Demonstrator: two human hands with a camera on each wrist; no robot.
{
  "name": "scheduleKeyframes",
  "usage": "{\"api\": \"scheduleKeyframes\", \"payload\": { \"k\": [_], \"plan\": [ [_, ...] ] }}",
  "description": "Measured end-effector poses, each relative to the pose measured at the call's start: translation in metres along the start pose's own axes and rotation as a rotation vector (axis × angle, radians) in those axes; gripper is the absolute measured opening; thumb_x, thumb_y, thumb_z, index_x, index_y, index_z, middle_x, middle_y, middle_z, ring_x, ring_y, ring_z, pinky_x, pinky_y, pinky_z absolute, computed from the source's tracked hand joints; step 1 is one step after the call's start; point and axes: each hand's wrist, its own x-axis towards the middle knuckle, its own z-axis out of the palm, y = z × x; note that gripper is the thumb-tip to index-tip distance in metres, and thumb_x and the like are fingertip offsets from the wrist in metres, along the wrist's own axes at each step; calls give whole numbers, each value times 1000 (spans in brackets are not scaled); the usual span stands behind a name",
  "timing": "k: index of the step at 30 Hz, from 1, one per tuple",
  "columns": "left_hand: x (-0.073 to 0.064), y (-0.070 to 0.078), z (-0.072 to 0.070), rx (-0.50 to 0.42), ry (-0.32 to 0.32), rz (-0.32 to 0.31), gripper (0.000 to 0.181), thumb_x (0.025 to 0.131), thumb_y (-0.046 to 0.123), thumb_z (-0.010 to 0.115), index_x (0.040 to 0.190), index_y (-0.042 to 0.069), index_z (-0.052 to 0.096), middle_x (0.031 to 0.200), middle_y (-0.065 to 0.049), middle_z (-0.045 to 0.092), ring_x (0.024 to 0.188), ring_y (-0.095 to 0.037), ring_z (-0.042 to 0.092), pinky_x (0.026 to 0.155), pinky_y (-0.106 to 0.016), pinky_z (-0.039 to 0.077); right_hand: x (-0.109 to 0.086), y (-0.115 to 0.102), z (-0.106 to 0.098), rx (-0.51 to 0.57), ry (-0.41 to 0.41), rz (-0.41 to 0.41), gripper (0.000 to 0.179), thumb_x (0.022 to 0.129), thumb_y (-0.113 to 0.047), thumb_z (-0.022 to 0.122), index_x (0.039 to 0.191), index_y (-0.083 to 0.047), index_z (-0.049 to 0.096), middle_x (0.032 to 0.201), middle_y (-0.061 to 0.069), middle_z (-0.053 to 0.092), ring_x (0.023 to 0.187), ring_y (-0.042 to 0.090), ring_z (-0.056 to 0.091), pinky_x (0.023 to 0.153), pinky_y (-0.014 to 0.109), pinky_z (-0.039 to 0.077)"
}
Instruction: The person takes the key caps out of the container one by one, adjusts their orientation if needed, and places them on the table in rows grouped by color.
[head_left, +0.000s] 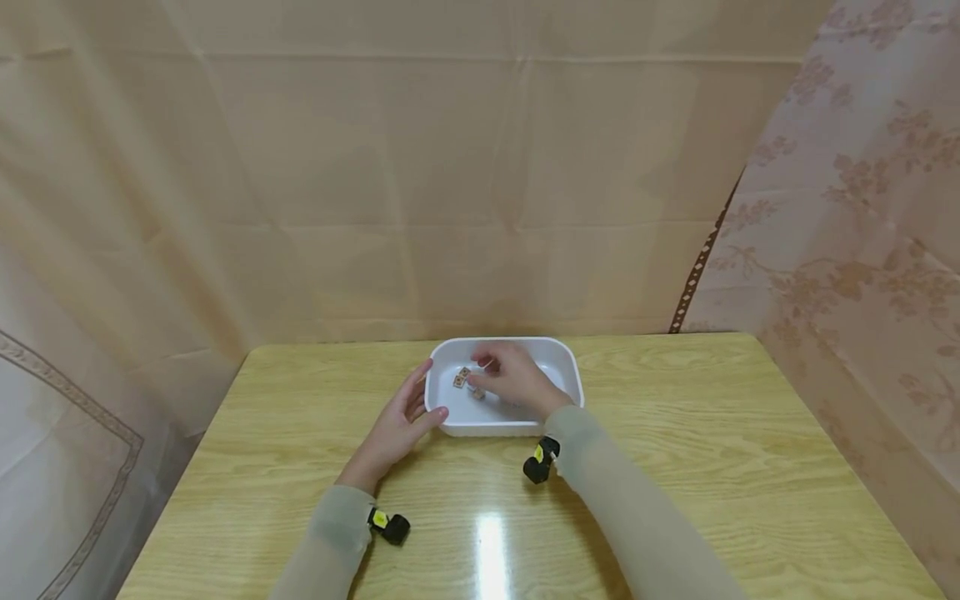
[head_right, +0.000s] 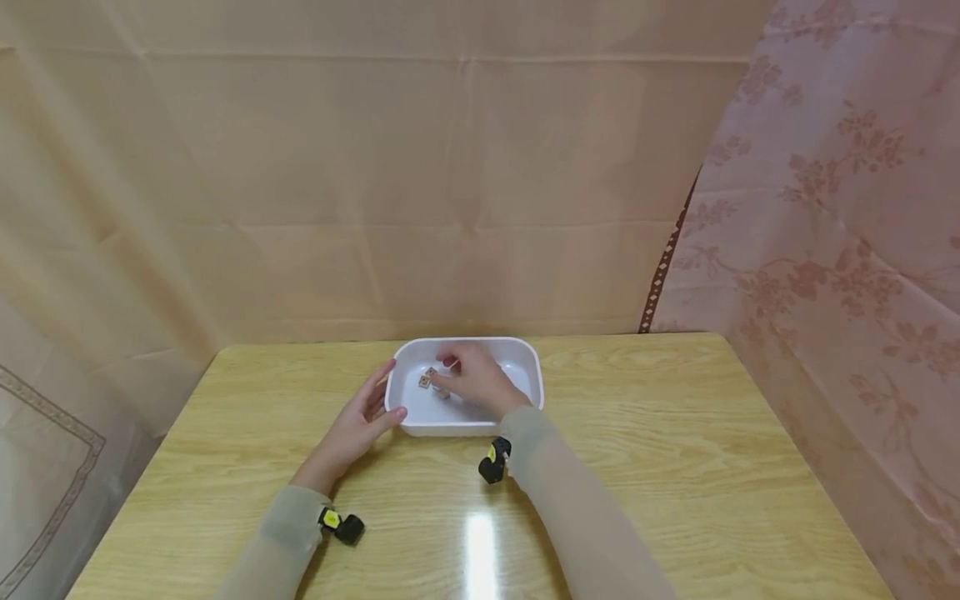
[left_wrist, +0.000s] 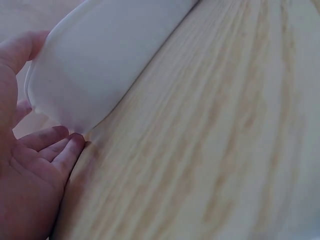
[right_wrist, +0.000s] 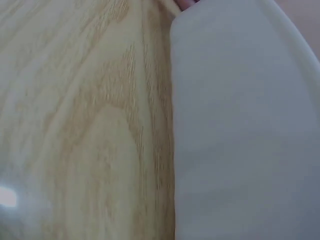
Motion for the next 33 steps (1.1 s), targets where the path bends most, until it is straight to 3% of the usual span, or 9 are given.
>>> {"api": "scheduleKeyframes", "payload": {
  "k": [10,16,24,33],
  "plan": [
    [3,-1,-6,12,-27,-51,91,105,19,76,177,29,21,177,-19,30,159,-36,38,126,-38,38,0,-8,-2,-95,-35,14,38,96,-19,86,127,0,73,111,11,73,103,23,65,97,40,58],
    [6,-3,-4,10,-33,-48,91,105,18,76,177,26,20,175,-22,32,158,-39,41,126,-40,40,1,-4,2,-171,-21,36,31,98,-25,85,118,-3,75,97,6,68,90,18,60,85,35,55],
    [8,-1,1,-13,-15,-28,90,105,10,75,177,20,21,172,-28,35,157,-42,41,125,-37,40,1,0,6,-200,-9,54,26,96,-28,86,110,-7,78,96,2,70,89,16,61,87,37,57],
    [8,-2,1,3,-5,-24,89,105,12,75,176,19,21,171,-29,36,156,-43,42,125,-37,40,4,0,7,-237,-19,49,19,92,-18,87,106,-7,82,94,2,72,90,16,63,88,36,57]
  ]
}}
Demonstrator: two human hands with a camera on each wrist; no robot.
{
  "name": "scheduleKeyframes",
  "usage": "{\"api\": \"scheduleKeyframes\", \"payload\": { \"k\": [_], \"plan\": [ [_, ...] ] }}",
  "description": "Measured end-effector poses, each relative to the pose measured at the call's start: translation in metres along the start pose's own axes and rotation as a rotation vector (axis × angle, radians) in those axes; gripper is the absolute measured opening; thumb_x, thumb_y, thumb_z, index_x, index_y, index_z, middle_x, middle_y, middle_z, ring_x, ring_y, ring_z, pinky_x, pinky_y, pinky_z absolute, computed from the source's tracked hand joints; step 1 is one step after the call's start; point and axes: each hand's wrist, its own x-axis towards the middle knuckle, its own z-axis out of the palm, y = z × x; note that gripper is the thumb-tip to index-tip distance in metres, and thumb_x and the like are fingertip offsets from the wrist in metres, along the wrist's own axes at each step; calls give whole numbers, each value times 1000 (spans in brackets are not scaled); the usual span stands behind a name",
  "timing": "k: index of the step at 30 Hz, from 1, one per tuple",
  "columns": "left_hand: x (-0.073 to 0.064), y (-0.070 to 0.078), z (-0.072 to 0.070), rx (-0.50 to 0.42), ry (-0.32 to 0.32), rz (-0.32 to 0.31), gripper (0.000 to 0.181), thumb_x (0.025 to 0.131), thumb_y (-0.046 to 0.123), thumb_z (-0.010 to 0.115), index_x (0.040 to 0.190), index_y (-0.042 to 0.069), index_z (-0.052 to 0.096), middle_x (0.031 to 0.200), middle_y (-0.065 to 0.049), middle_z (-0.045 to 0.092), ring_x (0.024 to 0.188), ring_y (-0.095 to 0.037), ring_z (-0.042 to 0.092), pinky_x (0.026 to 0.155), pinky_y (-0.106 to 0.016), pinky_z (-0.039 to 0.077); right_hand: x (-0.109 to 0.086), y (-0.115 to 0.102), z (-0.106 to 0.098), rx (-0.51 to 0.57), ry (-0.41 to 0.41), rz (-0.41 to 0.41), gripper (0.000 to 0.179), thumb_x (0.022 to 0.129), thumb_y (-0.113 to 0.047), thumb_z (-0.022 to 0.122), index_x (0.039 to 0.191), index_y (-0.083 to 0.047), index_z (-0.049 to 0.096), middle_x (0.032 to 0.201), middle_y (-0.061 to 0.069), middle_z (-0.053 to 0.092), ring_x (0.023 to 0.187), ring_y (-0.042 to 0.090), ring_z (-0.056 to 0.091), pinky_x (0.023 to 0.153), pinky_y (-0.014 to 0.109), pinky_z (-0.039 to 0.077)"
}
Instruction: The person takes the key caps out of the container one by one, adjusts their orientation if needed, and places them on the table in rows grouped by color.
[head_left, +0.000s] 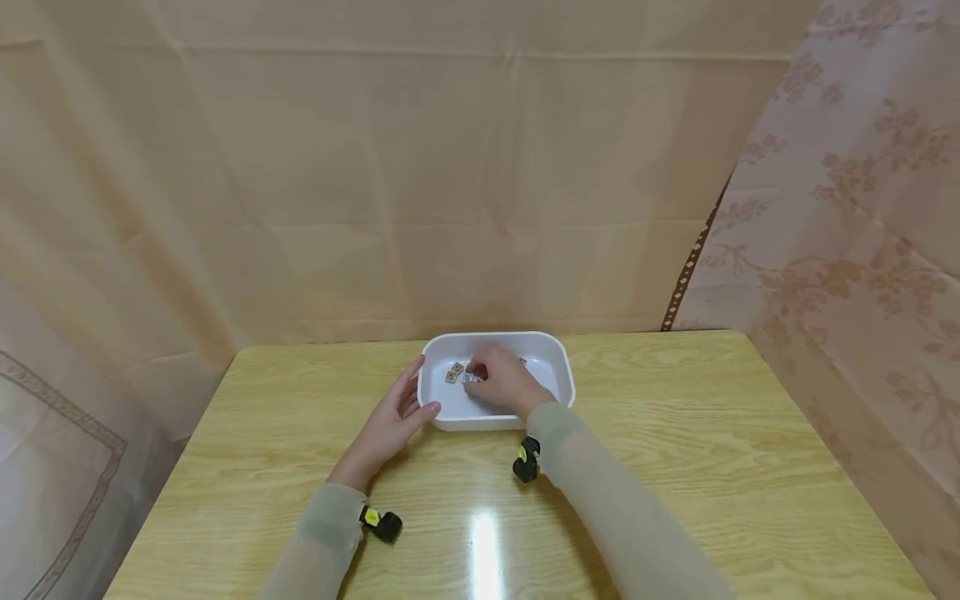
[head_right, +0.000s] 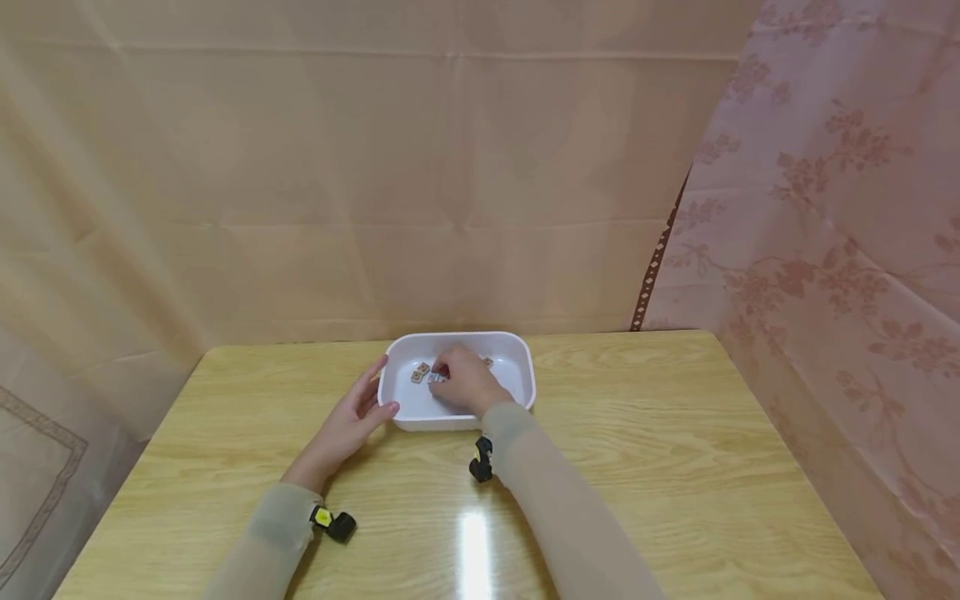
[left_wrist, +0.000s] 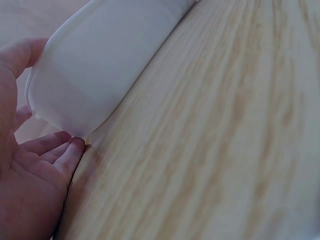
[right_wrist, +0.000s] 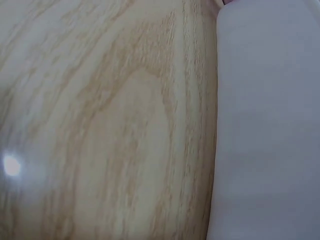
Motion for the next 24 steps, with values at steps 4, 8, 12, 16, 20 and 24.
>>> {"api": "scheduleKeyframes", "payload": {
  "k": [4,8,12,16,20,24],
  "plan": [
    [1,-1,0,1,1,1,89,106,12,75,176,19,22,171,-28,37,155,-43,43,125,-38,40,0,0,-1,16,-8,3,19,92,-19,89,107,-9,83,95,1,72,92,15,63,89,35,57],
    [1,-2,0,4,0,1,88,106,12,74,176,19,22,170,-29,37,155,-43,44,125,-38,40,0,1,0,30,-16,6,19,93,-19,89,108,-9,83,95,0,72,93,15,63,91,35,57],
    [1,-2,-1,11,-6,0,88,106,15,75,176,21,22,171,-28,37,155,-42,44,125,-39,40,0,1,0,38,-20,19,18,93,-19,90,108,-10,84,95,-1,72,94,15,63,92,35,57],
    [0,-3,-1,15,-3,-3,88,106,16,75,176,22,23,171,-27,36,155,-42,44,125,-38,40,0,1,0,41,-26,20,19,93,-20,90,108,-9,84,95,-1,72,93,15,64,92,35,57],
    [1,-4,-1,15,-3,1,87,106,15,75,176,21,23,172,-27,36,156,-42,43,124,-37,40,0,0,0,44,-27,21,20,93,-20,90,108,-9,84,95,-1,73,93,14,64,91,35,57],
    [1,-4,-2,6,-3,3,87,106,14,75,176,21,24,172,-27,36,156,-42,43,125,-37,40,0,0,-2,78,-22,40,20,95,-21,88,111,-9,83,97,-2,73,94,14,65,91,35,57]
  ]
}}
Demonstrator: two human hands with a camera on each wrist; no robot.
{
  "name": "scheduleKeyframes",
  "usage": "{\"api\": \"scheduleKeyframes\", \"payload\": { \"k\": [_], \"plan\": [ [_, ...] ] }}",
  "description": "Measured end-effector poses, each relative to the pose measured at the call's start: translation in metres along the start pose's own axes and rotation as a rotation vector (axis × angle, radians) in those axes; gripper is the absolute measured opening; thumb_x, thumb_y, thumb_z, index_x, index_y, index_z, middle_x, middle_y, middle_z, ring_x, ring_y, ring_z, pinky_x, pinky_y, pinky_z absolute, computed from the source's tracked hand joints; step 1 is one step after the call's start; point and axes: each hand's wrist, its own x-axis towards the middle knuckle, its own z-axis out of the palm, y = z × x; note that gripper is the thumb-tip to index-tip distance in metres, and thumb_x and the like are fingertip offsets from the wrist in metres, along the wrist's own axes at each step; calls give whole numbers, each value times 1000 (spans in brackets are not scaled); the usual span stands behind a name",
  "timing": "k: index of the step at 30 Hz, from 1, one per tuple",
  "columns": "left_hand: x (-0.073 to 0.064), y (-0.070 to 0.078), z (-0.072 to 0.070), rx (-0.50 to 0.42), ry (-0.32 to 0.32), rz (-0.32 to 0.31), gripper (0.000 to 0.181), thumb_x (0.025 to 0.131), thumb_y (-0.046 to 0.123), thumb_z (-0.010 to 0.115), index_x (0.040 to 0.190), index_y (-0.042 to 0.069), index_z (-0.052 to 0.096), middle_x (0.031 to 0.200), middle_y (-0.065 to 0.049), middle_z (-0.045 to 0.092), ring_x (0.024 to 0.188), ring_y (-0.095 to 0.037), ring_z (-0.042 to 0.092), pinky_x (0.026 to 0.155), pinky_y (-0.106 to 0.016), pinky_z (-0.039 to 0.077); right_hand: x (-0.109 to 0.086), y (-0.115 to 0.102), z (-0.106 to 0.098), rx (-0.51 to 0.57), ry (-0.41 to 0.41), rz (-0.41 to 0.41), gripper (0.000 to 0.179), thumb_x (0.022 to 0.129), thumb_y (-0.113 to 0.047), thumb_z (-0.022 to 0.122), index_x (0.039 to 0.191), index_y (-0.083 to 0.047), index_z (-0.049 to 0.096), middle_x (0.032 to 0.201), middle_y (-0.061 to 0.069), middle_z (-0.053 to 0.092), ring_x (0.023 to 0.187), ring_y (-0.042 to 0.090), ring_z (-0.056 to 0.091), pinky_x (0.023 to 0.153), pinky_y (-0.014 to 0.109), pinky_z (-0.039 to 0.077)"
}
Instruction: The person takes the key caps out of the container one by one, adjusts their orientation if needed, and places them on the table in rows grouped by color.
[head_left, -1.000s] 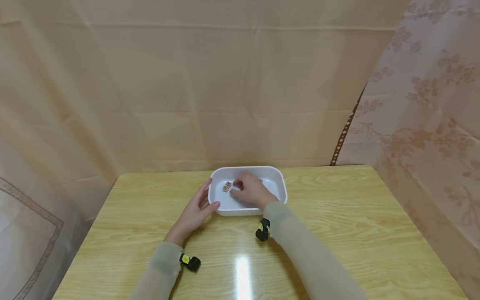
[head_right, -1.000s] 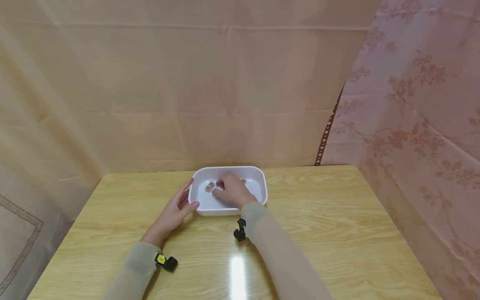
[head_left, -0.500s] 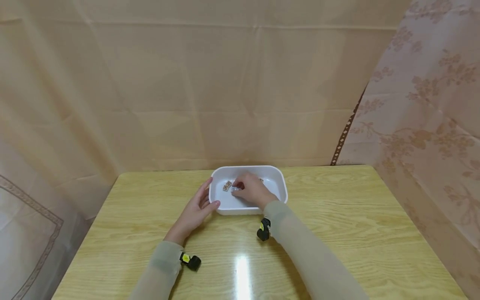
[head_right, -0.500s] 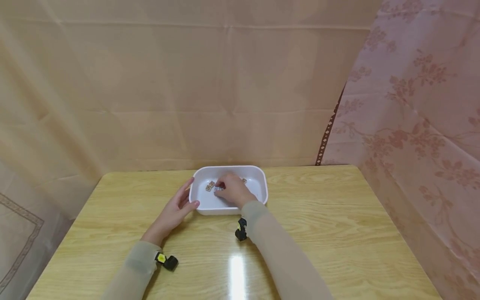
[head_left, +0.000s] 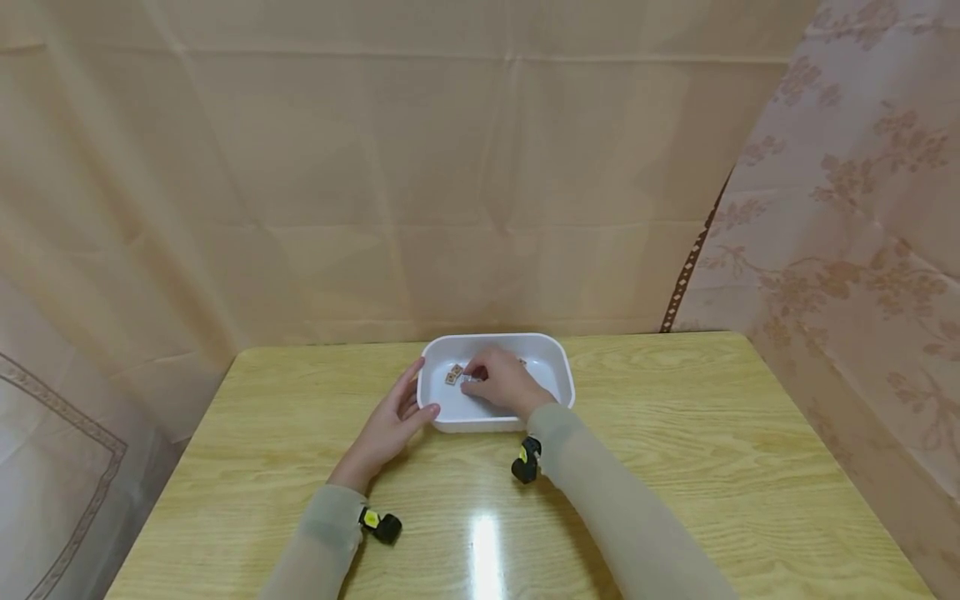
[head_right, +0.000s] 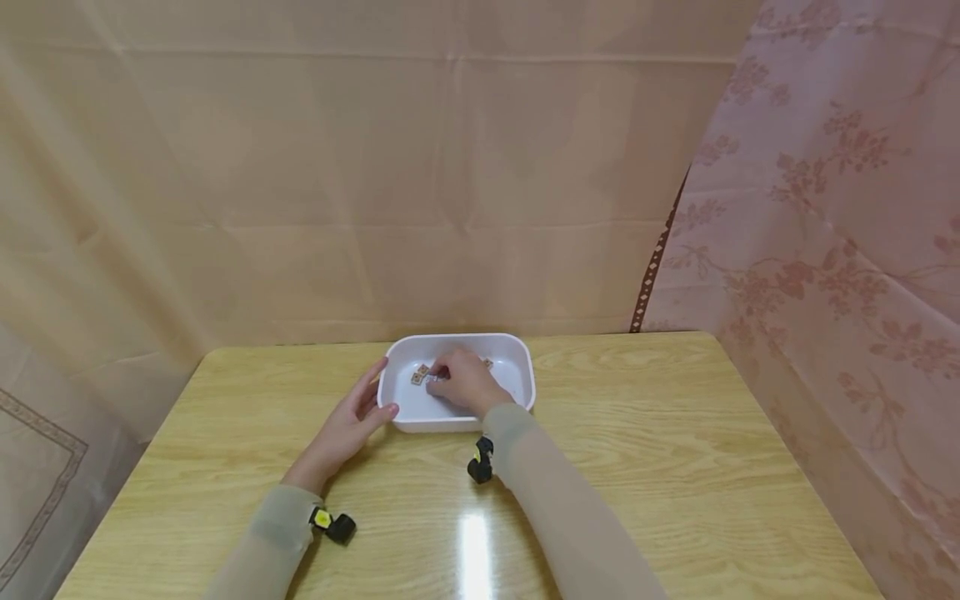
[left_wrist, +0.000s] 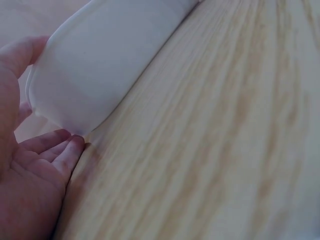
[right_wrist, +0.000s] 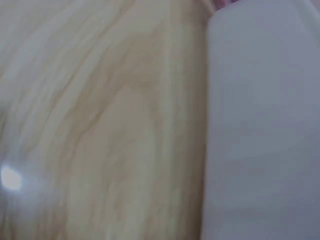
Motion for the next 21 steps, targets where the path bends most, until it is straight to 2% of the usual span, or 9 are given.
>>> {"api": "scheduleKeyframes", "payload": {
  "k": [8,12,16,21],
  "plan": [
    [0,2,-1,10,-3,-17,88,106,17,75,176,23,23,174,-26,32,158,-41,40,126,-37,39,-8,-3,-15,160,46,34,18,99,-16,83,114,-7,79,98,0,75,92,14,68,85,31,60],
    [0,3,-2,11,-1,-21,88,106,18,76,176,25,24,174,-24,33,157,-39,41,125,-36,40,-18,-10,-28,196,80,46,22,100,-19,82,119,-8,78,101,0,76,93,15,69,84,31,60],
    [0,3,-1,12,7,-31,88,105,21,77,176,29,25,173,-22,36,157,-37,43,124,-34,41,-31,-16,-36,215,114,3,29,100,-22,82,125,-7,77,101,0,76,94,16,68,84,31,59],
    [0,3,0,15,10,-37,89,105,21,78,176,28,25,173,-23,36,157,-38,43,124,-34,42,-51,-20,-36,250,130,-68,37,101,-20,82,134,-6,76,102,1,77,92,15,70,84,30,61]
  ]
}}
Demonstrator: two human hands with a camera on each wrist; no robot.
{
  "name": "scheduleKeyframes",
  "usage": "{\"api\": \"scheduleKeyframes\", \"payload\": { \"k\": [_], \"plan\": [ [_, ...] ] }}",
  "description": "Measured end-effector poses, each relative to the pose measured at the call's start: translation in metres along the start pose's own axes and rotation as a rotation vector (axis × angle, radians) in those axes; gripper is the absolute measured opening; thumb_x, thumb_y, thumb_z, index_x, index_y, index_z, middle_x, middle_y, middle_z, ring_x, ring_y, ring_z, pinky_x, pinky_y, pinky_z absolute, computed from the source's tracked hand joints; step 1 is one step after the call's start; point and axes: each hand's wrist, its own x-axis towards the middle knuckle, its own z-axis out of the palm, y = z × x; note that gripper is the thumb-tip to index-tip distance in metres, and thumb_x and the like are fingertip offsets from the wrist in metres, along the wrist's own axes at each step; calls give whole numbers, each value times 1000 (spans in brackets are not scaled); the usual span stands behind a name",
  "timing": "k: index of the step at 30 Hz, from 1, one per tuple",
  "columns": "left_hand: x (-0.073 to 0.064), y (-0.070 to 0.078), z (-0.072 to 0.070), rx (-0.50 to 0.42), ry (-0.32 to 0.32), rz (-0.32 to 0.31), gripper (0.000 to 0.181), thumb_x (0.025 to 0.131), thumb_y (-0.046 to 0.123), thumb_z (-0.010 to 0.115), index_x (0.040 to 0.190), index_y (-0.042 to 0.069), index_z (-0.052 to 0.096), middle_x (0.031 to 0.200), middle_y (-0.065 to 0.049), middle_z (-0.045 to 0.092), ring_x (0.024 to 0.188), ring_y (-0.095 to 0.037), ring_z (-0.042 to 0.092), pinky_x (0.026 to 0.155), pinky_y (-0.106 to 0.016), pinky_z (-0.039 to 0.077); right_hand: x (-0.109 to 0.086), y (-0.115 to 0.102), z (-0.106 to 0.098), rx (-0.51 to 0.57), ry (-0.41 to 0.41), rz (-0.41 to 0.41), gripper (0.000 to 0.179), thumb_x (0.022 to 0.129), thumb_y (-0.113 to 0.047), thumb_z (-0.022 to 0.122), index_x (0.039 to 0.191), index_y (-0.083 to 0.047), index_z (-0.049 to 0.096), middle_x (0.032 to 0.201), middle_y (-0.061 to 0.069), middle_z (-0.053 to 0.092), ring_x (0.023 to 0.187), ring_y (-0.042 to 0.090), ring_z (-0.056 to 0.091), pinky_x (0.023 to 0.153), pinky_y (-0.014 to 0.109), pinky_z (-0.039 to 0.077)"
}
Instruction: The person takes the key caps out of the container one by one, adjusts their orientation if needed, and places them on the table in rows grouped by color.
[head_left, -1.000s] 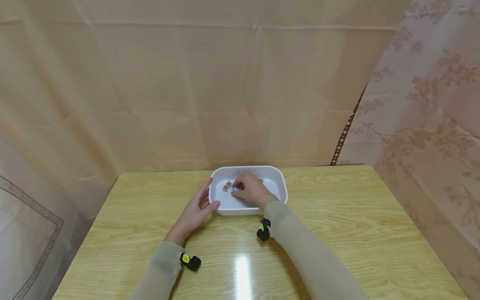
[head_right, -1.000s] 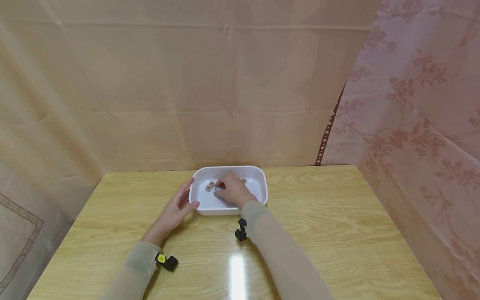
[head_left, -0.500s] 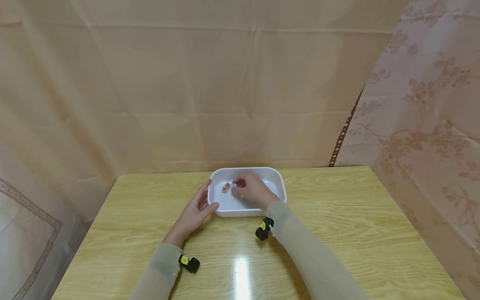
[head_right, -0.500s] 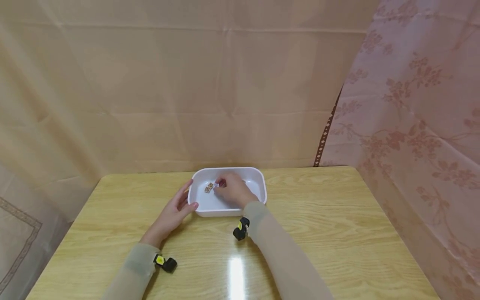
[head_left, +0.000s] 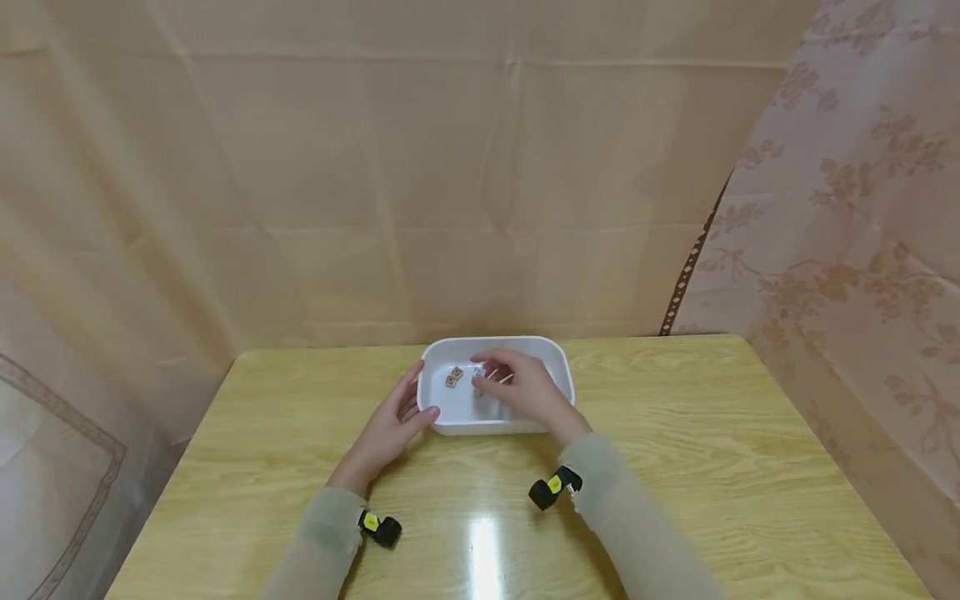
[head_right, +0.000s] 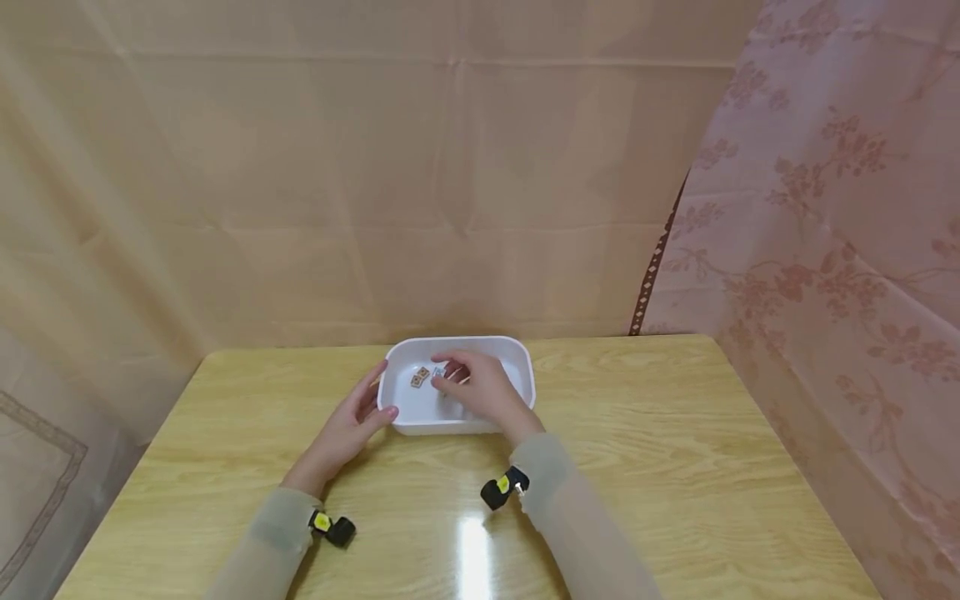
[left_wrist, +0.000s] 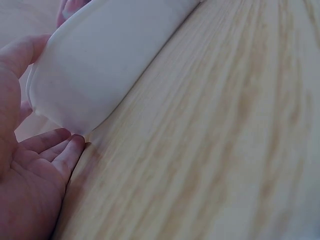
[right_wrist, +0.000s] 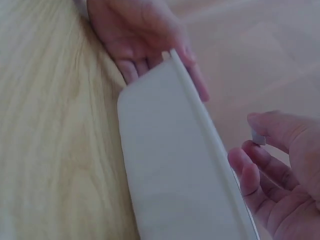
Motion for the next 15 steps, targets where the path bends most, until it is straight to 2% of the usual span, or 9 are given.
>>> {"api": "scheduleKeyframes", "payload": {
  "k": [7,12,15],
  "plan": [
    [4,-1,2,-12,-14,27,88,105,18,77,176,26,26,173,-23,36,157,-39,42,124,-36,41,-31,-3,2,47,66,-26,27,99,-20,85,124,-11,82,104,-1,78,92,13,72,83,28,63],
    [6,-3,3,-21,-29,38,88,105,16,77,176,23,25,173,-25,34,157,-41,41,125,-38,41,-48,-2,5,90,76,-15,27,98,-20,85,122,-8,81,103,-3,80,91,12,73,78,27,62],
    [7,-2,3,-37,-30,32,89,104,14,77,176,23,26,173,-26,34,157,-42,41,125,-38,41,-55,1,7,100,90,-11,22,96,-15,86,117,-10,81,102,-5,80,89,12,73,74,24,59]
  ]
}}
